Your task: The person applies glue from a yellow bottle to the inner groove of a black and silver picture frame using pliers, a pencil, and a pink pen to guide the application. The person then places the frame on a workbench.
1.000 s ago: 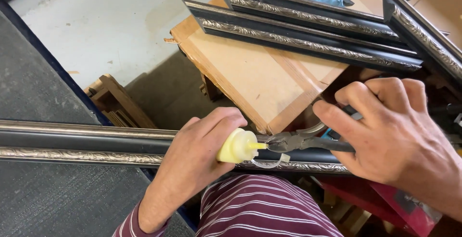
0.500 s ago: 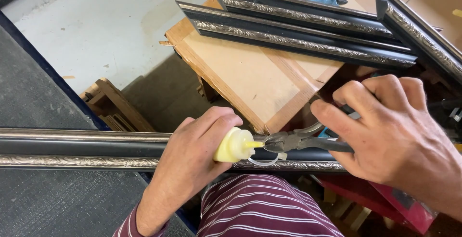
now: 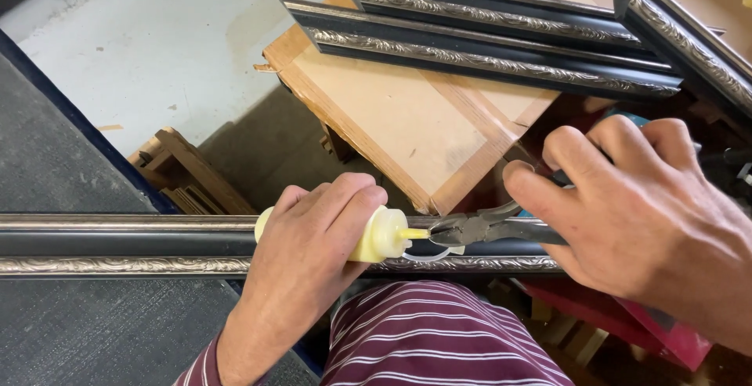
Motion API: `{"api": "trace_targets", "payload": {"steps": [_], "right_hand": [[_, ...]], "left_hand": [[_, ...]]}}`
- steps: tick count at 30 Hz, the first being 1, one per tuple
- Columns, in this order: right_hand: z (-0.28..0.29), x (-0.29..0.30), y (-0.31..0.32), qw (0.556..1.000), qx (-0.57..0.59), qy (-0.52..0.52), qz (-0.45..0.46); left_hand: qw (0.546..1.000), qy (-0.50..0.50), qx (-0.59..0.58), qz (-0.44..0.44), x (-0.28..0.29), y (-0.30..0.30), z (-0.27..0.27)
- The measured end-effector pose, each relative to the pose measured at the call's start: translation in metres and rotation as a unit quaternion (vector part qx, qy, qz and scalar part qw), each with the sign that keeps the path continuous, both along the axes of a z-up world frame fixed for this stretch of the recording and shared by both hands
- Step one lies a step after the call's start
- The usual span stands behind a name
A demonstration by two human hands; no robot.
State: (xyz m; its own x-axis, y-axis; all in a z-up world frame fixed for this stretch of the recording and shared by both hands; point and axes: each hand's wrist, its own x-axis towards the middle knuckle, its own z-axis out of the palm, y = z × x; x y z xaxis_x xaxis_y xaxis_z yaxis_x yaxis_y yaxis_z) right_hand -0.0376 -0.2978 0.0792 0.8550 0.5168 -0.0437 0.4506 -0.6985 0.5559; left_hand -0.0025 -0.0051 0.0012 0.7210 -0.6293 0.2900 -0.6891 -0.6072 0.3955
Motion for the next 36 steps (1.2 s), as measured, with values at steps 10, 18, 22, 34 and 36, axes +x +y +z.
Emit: {"api": "trace_targets", "payload": {"steps": [10,18,22,34,36], "right_hand": [[0.003,0.003,0.007,0.999,-0.032,-0.011,-0.006],[0.005,0.01,0.006,0.999,-0.017,0.042,-0.016],[0.004,0.011,0.0,0.998,-0.001,0.058,0.005],[-0.005,0.01,-0.031,0.999,0.03,0.009,-0.027],[-0.007,0.01,-0.028,0.995,0.086,0.041,0.0]], "left_hand": [[1.0,-0.016,0.017,-0.004,0.002,-0.002,0.002],[1.0,0.006,0.013,-0.004,0.004,-0.001,0.001],[0.999,0.034,-0.009,-0.005,0.004,0.001,0.003],[0.999,0.012,0.009,0.045,0.006,0.016,-0.006],[0.999,0.004,-0.041,0.021,0.005,0.013,-0.001]]}}
